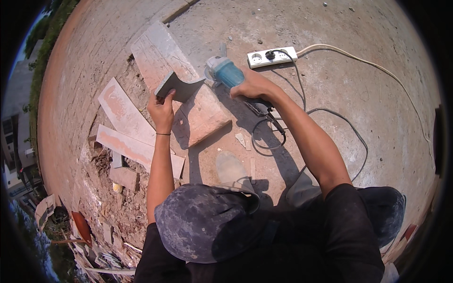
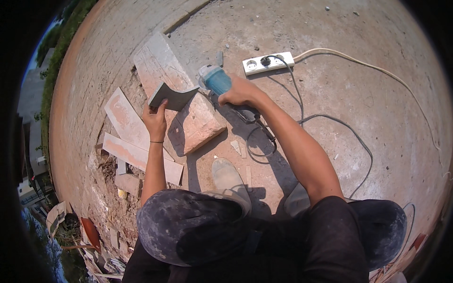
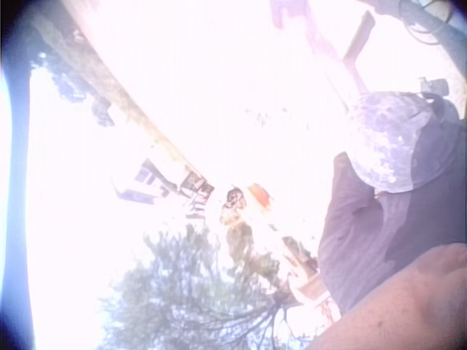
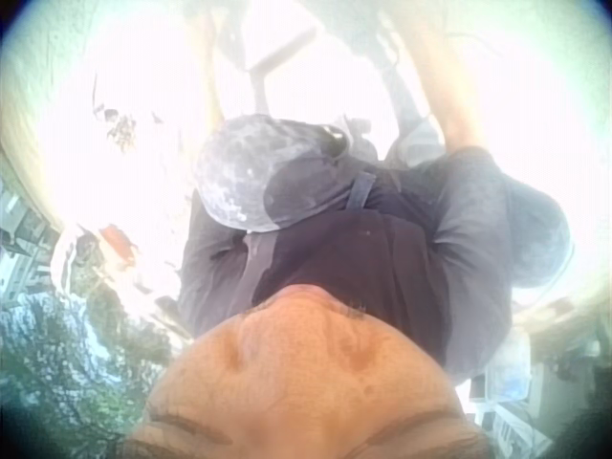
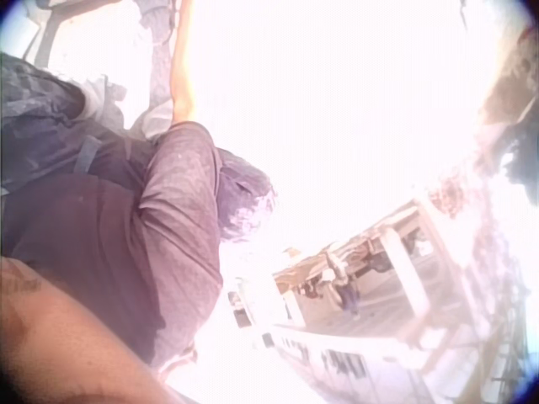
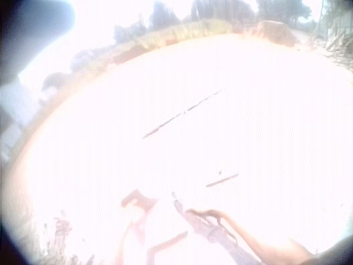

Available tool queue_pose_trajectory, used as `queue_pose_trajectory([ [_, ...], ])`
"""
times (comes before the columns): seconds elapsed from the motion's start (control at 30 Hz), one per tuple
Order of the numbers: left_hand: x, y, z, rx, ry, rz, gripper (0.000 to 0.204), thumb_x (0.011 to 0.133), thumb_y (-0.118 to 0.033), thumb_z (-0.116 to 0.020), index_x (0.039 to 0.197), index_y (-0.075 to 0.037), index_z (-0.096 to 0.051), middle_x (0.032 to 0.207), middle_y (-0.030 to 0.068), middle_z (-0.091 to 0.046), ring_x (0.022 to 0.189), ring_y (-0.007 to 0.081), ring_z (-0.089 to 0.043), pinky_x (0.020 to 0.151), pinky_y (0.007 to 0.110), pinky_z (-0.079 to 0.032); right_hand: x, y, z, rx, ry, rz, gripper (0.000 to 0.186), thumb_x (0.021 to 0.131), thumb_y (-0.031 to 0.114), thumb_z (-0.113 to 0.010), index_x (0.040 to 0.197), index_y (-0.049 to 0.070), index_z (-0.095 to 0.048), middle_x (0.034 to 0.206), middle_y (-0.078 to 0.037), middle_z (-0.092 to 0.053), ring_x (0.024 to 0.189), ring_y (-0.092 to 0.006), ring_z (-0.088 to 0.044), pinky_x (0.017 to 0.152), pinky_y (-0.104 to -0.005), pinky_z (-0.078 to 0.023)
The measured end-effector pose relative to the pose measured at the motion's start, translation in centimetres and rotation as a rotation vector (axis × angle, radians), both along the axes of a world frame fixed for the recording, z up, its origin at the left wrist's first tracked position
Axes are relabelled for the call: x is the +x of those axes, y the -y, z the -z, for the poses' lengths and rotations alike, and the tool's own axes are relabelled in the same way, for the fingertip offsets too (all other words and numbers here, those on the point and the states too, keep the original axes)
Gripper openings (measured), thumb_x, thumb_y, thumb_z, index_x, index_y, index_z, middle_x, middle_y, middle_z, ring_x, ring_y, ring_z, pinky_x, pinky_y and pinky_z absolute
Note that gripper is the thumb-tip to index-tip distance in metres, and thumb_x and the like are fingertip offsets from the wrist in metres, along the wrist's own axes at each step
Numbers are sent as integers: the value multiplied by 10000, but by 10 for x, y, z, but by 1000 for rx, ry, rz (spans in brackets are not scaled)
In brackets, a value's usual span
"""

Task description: The person uses an angle grinder to cut a curved shape into a piece of ceramic tile while holding it by hand on the ground.

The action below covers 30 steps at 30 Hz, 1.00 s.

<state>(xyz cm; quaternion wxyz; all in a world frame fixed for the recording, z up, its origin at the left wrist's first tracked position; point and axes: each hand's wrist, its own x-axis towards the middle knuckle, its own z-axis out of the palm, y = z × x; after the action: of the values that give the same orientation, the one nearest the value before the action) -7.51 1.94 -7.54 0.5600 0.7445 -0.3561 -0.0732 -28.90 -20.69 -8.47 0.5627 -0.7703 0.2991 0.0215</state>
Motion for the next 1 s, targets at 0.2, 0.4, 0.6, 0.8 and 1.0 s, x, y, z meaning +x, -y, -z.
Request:
queue_pose_trajectory([
  [0.2,1,0,0,-3,-8,0,234,891,-16,-721,1100,47,-637,1010,89,-720,938,145,-677,853,285,-522,-1,3,-3,-7,-9,-5,905,587,356,-817,1333,-59,-515,1148,-296,-657,1063,-377,-657,915,-385,-511],
  [0.4,0,0,2,-17,-21,1,241,891,2,-714,1113,49,-630,1020,90,-716,946,147,-678,867,290,-525,8,1,6,62,54,-33,943,586,366,-824,1366,-52,-498,1182,-292,-649,1079,-371,-652,925,-382,-508],
  [0.6,-1,-1,3,-26,-19,16,242,888,15,-711,1113,47,-628,1021,92,-716,944,145,-678,871,289,-526,8,-4,6,77,84,-51,948,580,365,-829,1371,-40,-499,1198,-287,-646,1080,-374,-649,931,-379,-504],
  [0.8,-5,0,1,2,-6,-11,230,888,14,-707,1103,44,-629,1005,90,-720,936,145,-684,860,287,-528,-1,2,-1,78,71,-50,896,582,348,-819,1336,-35,-522,1165,-281,-654,1057,-369,-653,921,-373,-503],
  [1.0,-6,1,0,-28,-2,12,227,889,30,-692,1104,45,-621,1002,87,-720,943,145,-686,859,284,-527,-6,7,-3,41,-39,22,831,579,330,-814,1277,-39,-554,1149,-268,-658,1041,-353,-651,905,-372,-503],
])
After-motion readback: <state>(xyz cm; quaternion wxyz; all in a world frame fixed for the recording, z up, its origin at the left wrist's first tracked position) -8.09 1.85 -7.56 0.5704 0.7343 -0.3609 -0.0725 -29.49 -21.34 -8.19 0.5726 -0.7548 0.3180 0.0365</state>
